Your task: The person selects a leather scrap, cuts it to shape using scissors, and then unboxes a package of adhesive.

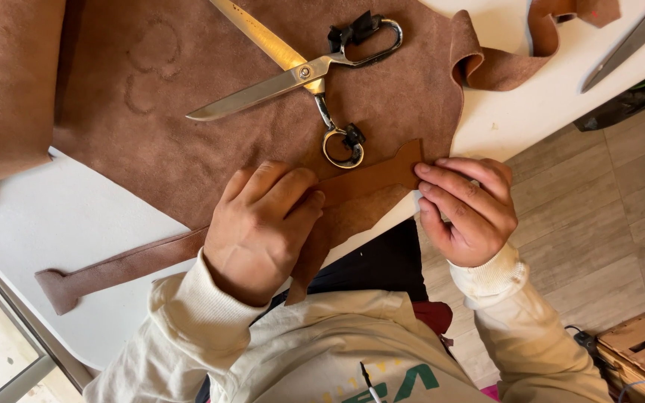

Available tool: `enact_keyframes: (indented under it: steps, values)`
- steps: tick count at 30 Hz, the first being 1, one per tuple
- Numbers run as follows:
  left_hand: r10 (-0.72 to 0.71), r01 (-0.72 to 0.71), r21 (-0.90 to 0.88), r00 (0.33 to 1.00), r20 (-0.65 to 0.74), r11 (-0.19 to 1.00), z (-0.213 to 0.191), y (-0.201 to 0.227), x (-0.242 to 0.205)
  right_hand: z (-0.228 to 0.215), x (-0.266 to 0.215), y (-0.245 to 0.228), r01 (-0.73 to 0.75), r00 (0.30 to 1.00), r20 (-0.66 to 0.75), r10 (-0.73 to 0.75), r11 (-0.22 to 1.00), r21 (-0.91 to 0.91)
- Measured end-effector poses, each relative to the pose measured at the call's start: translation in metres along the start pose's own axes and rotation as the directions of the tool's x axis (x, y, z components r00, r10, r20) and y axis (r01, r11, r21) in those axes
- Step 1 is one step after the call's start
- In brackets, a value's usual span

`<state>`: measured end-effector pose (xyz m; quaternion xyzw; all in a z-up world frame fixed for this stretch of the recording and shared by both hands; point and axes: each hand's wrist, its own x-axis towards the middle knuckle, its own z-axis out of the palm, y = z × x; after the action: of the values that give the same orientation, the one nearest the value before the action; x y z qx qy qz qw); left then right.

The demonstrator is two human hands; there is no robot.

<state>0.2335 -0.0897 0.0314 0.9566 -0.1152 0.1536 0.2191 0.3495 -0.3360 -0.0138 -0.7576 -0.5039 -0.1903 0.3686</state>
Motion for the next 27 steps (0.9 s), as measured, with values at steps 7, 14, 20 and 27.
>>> enact_keyframes:
  steps: [7,14,20,27]
  values:
    - [0.010,-0.010,-0.001,1.000,-0.011,1.000,0.000,0.001,-0.002,0.001,-0.001,0.001,-0.007,1.000,-0.008,0.007,1.000,0.007]
    - [0.005,-0.006,-0.016,1.000,-0.028,1.000,0.001,0.001,-0.004,0.001,-0.007,0.005,0.005,1.000,-0.022,-0.004,0.999,0.040]
    - [-0.004,0.003,-0.007,0.999,-0.034,1.000,0.003,0.000,-0.006,0.003,-0.018,0.007,0.009,0.994,-0.106,0.000,0.996,0.084]
    - [0.004,-0.004,-0.002,1.000,-0.030,1.000,0.003,0.002,-0.007,0.006,-0.025,0.012,0.050,0.995,-0.089,-0.045,0.997,0.054]
